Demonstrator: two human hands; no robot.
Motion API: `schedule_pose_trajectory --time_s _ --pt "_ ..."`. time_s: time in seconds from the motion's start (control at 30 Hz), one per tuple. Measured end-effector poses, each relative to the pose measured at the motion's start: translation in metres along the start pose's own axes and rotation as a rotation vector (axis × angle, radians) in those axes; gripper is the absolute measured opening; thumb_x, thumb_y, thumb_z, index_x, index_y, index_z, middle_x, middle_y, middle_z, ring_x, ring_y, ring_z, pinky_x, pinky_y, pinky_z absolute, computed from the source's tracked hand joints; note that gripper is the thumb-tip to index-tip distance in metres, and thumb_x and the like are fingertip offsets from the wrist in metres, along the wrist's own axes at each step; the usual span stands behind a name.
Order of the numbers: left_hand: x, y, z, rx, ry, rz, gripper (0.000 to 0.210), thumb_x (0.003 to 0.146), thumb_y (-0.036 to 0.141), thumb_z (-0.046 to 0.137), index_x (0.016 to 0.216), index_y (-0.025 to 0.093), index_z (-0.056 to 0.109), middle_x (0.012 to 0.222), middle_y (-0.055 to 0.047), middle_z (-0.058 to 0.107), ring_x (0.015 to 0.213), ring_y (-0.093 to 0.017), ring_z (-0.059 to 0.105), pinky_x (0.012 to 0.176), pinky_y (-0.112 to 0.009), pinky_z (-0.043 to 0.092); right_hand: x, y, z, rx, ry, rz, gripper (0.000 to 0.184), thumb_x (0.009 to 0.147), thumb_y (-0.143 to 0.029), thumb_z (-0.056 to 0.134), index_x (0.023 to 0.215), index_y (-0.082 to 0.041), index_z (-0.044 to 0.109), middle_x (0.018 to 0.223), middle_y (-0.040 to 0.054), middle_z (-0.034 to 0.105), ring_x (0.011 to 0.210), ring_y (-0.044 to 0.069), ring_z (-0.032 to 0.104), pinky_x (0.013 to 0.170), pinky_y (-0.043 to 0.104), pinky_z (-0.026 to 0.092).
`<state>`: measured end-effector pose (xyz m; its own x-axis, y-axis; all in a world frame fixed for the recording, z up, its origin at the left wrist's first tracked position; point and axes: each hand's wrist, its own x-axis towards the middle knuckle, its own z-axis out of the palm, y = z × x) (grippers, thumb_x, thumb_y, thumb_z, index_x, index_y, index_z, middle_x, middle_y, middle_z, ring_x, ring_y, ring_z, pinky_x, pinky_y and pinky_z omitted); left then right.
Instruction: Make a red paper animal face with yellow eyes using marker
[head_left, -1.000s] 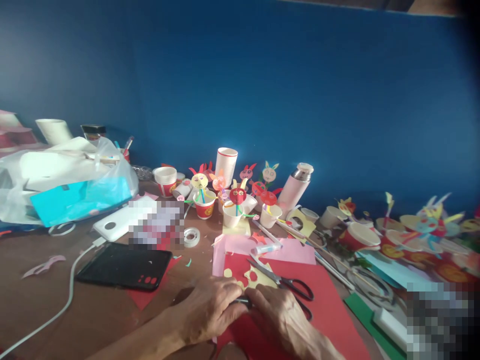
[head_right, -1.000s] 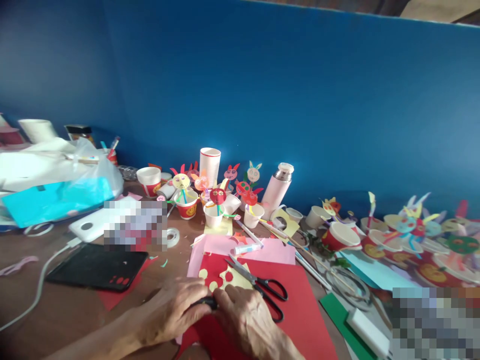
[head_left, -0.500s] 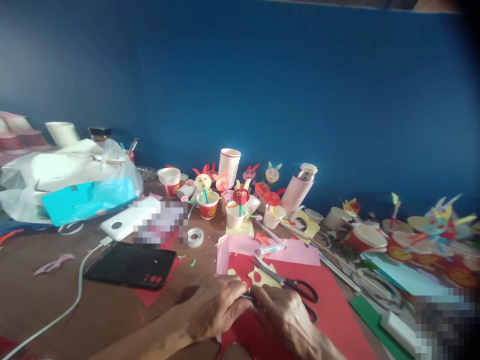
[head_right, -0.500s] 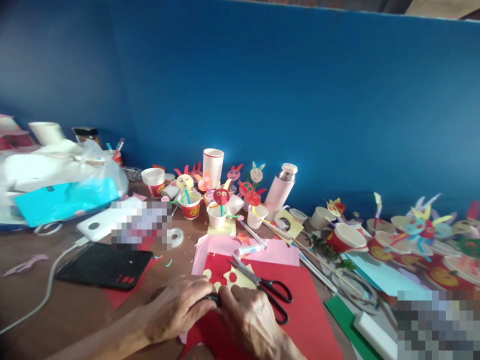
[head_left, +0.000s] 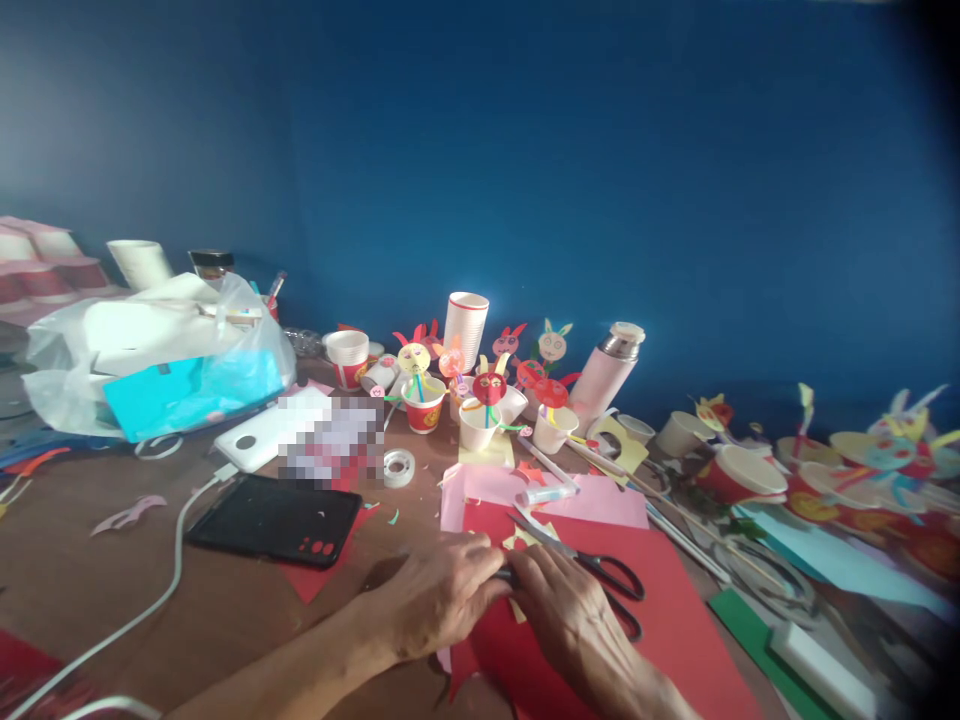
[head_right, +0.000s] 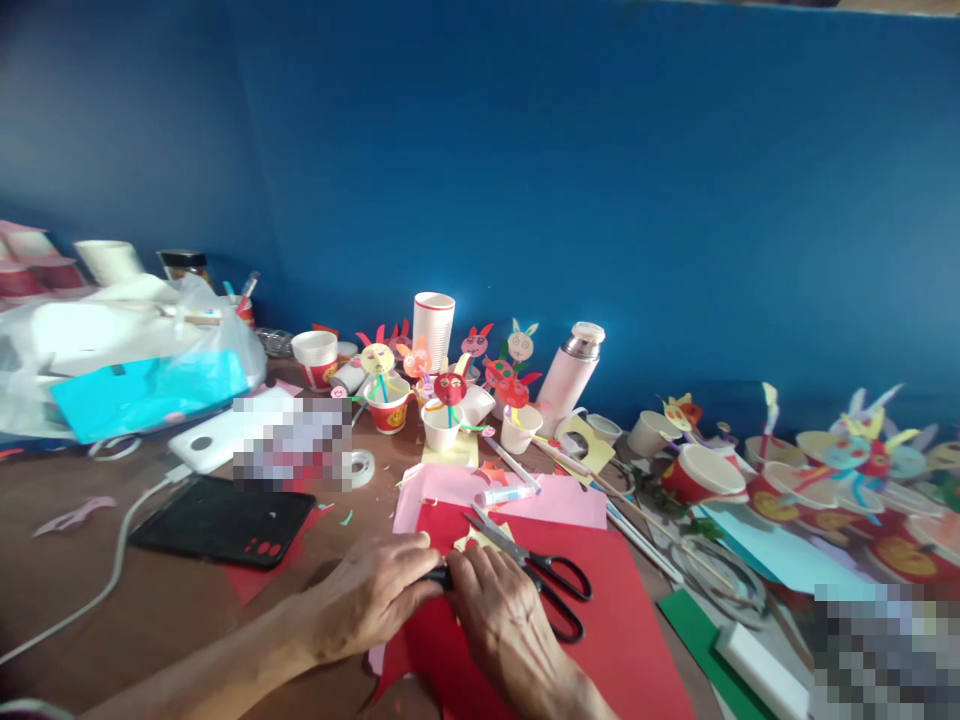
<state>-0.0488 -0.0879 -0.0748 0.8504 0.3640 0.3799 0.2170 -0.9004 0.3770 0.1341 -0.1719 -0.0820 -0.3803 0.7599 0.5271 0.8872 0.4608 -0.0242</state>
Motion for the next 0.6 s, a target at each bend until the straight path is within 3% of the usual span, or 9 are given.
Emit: schedule_pose_trajectory --time_s 0.27,0.37,0.47,0.6 --pt "0.003 0.003 -0.005 -0.026 0.021 0.018 0.030 0.103 0.037 0.033 0.088 0.018 0.052 0.078 -0.003 0.057 0.071 -0.017 0.057 0.063 -0.024 0.040 -0.004 0.006 0.001 -0.046 -0.033 0.006 0.025 0.102 -0.028 0.029 0.102 -0.019 0.053 0.067 0.0008 0.062 0.053 0.018 0.062 0.046 0.028 0.039" --pt "0.003 0.000 -0.004 -0.049 0.015 0.022 0.027 0.102 0.035 0.034 0.096 0.018 0.054 0.082 -0.004 0.060 0.075 -0.018 0.059 0.066 -0.025 0.043 -0.005 0.009 -0.002 -0.070 -0.032 0.006 0.029 0.102 -0.036 0.031 0.113 -0.019 0.052 0.067 0.0003 0.065 0.050 0.018 0.064 0.043 0.026 0.040" --pt "0.002 -0.003 -0.003 -0.102 0.011 -0.004 0.027 0.102 0.034 0.035 0.096 0.018 0.056 0.084 -0.004 0.061 0.076 -0.018 0.060 0.069 -0.025 0.045 -0.006 0.013 -0.006 -0.053 -0.011 0.039 0.039 0.101 -0.043 0.035 0.129 -0.017 0.044 0.082 0.0068 0.072 0.065 0.021 0.071 0.050 0.026 0.048" --pt "-0.002 -0.009 -0.012 -0.201 0.089 -0.139 0.024 0.101 0.033 0.038 0.103 0.019 0.058 0.089 -0.004 0.065 0.082 -0.017 0.062 0.074 -0.024 0.047 -0.007 0.019 -0.010 0.023 -0.029 0.133 0.039 0.098 -0.043 0.042 0.126 -0.016 0.046 0.092 0.0121 0.071 0.078 0.024 0.071 0.059 0.030 0.054"
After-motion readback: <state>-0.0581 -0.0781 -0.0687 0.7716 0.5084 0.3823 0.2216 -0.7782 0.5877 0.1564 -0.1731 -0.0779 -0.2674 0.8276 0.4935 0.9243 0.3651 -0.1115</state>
